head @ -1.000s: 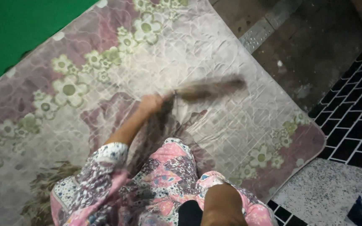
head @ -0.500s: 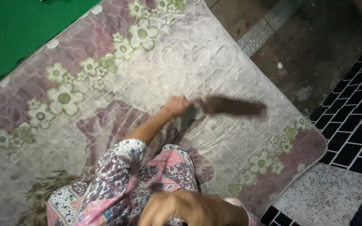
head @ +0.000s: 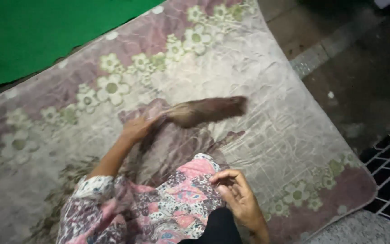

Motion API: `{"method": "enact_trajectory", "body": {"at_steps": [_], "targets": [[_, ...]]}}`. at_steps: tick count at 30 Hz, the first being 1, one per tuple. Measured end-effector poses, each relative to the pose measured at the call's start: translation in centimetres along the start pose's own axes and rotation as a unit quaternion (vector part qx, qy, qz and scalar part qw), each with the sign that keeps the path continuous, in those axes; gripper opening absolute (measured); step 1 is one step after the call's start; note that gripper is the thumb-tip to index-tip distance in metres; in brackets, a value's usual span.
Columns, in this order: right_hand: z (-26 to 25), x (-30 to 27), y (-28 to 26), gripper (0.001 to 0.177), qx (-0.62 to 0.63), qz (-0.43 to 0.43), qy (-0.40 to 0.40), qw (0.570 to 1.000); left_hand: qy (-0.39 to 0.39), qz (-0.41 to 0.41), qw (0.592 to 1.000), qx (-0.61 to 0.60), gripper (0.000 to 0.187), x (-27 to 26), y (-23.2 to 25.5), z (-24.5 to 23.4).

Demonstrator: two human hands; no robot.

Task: The person sits on the floor and sweeps a mattress with a small hand broom, moving the broom back and forth across the surface to remove debris.

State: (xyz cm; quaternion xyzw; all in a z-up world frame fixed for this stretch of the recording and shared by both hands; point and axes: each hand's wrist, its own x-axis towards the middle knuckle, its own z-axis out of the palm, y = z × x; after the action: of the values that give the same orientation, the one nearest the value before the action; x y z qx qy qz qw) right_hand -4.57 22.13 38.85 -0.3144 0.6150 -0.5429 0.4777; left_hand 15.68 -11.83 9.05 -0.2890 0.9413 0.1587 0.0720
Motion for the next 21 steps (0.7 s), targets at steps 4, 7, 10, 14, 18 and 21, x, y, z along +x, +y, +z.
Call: {"method": "enact_trajectory", "body": {"at_steps": [4,7,10,14,18,21], "targets": [[0.5,-0.1,0.5,0.023,-0.010,-0.017,-0.003,1.000,-0.014,-0.461,0.871,-0.171,0.063,-12.9,-8.8,2.3],[1.2,-0.4,1.7,0.026,-0.002,0.000,-0.027,1.000,0.257,-0.636,0.698,-0.203,0.047,-17.3,-10.1,0.2],[2.8,-0.5,2.3,0.025,-0.001,-0.013,-0.068,0.998,0.337,-0.608,0.697,-0.177,0.051,-19.1,-13.4,4.9],[6.5,-1.0,0.3,0.022,0.008,-0.042,-0.107,0.993,0.267,-0.209,0.928,0.155,0.016,-22.2,-10.6,7.7],[8.5,-2.2,-1.1,0.023,-0.012,-0.061,-0.147,0.987,-0.134,-0.094,0.986,0.032,0.059,-24.1,-7.1,-0.5],[8.3,-3.8,-0.2,0.025,-0.016,-0.052,-0.143,0.988,-0.100,-0.278,0.953,-0.069,0.058,-25.8,-10.0,-0.6]]}}
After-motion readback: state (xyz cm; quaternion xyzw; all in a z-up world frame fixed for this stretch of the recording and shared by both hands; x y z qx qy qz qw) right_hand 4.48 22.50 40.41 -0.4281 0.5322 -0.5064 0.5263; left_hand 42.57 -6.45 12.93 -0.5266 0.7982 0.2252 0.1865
